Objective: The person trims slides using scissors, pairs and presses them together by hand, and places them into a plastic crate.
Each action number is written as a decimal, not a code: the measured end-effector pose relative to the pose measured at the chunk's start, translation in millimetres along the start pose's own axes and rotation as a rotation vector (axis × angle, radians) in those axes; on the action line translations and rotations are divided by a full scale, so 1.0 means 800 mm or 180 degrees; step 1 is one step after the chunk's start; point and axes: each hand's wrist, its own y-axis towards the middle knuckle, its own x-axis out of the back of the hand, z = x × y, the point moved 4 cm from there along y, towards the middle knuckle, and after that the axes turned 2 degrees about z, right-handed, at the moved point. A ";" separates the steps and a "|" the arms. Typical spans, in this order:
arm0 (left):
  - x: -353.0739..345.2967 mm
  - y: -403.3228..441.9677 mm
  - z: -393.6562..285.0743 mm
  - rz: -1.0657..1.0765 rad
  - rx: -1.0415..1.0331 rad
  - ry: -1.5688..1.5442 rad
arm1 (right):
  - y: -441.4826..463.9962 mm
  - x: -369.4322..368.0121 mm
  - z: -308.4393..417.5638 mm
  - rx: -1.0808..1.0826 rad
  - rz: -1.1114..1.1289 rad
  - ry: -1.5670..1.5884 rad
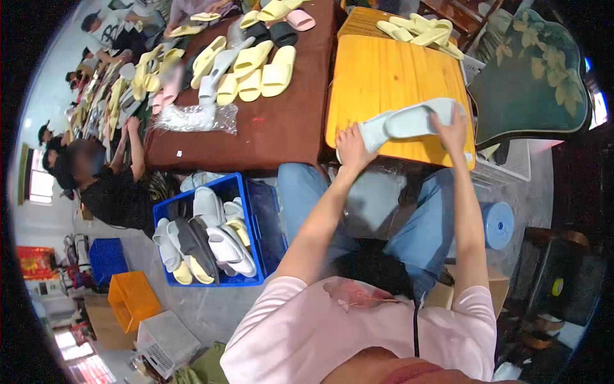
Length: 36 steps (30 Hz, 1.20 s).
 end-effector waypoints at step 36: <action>0.269 -0.288 0.164 0.0169 0.0929 -0.0757 | -0.193 -0.079 0.389 -0.0021 0.4110 0.2842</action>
